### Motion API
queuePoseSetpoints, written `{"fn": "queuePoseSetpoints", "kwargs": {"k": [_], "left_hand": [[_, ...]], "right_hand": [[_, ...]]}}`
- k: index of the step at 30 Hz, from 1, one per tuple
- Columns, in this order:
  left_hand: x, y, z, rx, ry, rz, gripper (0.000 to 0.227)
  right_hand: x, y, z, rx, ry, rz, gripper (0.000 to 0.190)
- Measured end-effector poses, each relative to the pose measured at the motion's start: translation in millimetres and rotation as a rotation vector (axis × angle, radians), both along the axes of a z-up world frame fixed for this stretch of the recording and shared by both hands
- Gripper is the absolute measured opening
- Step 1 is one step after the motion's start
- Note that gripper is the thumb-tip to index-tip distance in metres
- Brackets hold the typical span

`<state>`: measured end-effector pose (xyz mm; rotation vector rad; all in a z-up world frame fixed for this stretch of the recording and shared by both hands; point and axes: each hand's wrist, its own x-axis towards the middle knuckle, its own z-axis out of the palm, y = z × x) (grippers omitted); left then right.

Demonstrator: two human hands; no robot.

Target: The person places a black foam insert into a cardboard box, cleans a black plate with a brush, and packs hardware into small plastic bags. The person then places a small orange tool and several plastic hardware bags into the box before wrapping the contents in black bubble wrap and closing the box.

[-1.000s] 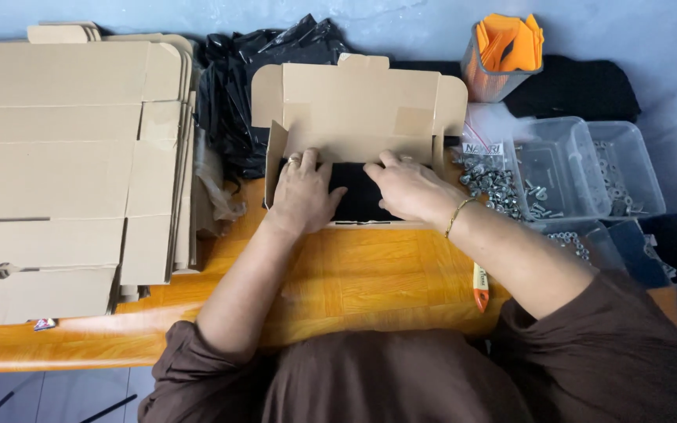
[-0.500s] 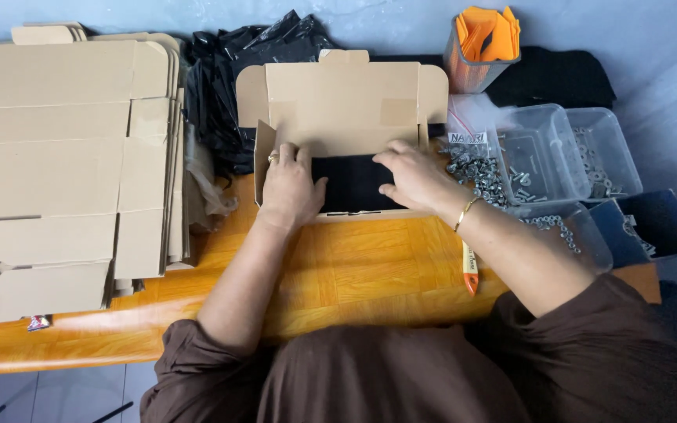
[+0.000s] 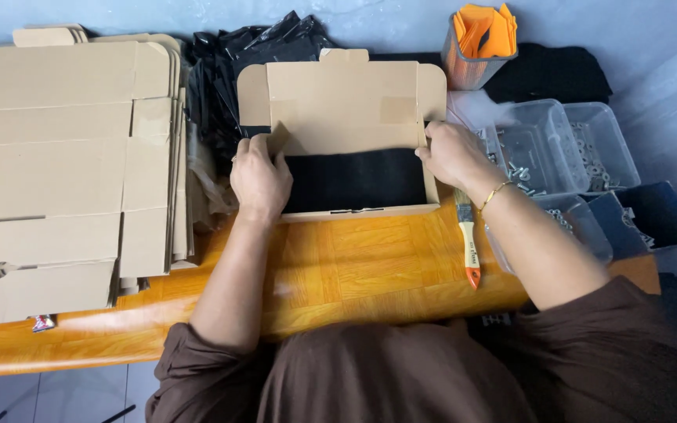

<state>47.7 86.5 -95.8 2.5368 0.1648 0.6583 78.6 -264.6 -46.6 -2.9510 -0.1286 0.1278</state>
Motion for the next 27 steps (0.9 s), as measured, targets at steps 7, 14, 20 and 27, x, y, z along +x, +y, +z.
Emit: {"fn": "queuePoseSetpoints", "kwargs": {"k": [7,14,20,27], "left_hand": [[8,-2,-15,0.063,0.044,-0.074,0.026],[-7,-15,6,0.277,0.232,-0.107,0.083],[-6,-15,6,0.207,0.277,-0.131,0.088],[-9,-20,18,0.277,0.313,-0.175,0.094]], "right_hand": [[-11,13,6,0.041,-0.012,-0.007,0.034],[-14,10,7,0.158,0.025,-0.1,0.044],[-5,-11,-41,0.589,-0.105,-0.233,0.034],[-7,10,-20,0.476,-0.108,-0.176,0.057]]}}
